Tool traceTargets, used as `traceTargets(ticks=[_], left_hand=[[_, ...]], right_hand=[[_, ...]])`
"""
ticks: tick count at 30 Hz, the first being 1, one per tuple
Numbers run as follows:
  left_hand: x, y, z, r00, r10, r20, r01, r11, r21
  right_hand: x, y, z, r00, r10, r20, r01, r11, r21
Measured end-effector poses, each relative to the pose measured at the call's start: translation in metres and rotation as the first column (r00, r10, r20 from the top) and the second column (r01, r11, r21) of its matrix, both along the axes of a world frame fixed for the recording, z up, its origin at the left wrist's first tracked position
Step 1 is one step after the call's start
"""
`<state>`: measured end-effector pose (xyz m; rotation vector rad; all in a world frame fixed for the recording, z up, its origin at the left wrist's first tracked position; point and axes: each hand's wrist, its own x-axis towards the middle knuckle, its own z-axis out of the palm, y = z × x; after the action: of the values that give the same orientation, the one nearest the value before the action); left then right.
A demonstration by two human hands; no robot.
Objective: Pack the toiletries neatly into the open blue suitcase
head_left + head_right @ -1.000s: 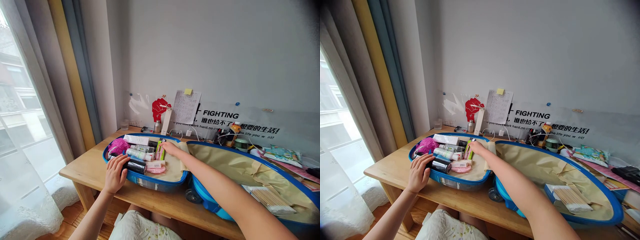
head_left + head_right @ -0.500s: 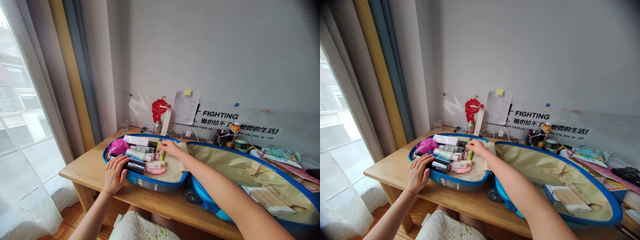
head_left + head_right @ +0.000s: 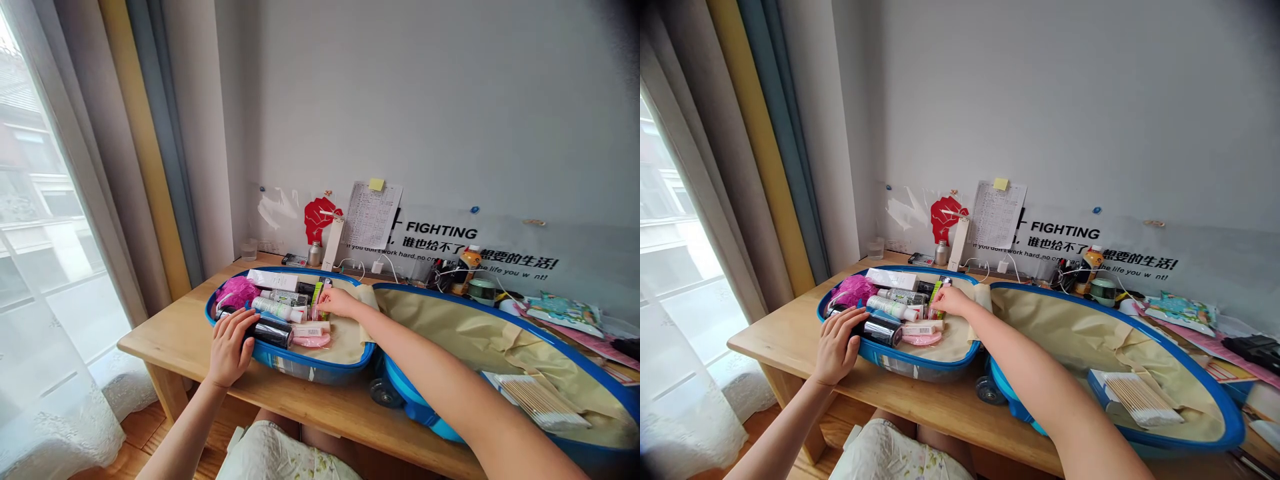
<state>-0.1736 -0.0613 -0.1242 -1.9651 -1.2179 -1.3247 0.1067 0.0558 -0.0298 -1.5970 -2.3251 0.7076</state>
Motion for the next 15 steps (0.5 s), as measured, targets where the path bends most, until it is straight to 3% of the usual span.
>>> traceTargets(ticks=[15], left_hand=[[-0.001,-0.0003,0.0006,1.0,-0.012,-0.011,0.012,1.0,0.003]], right_hand=[[-0.0002,0.0016,0.0,0.997,0.015,0.079,-0.02,0.998,0.06]])
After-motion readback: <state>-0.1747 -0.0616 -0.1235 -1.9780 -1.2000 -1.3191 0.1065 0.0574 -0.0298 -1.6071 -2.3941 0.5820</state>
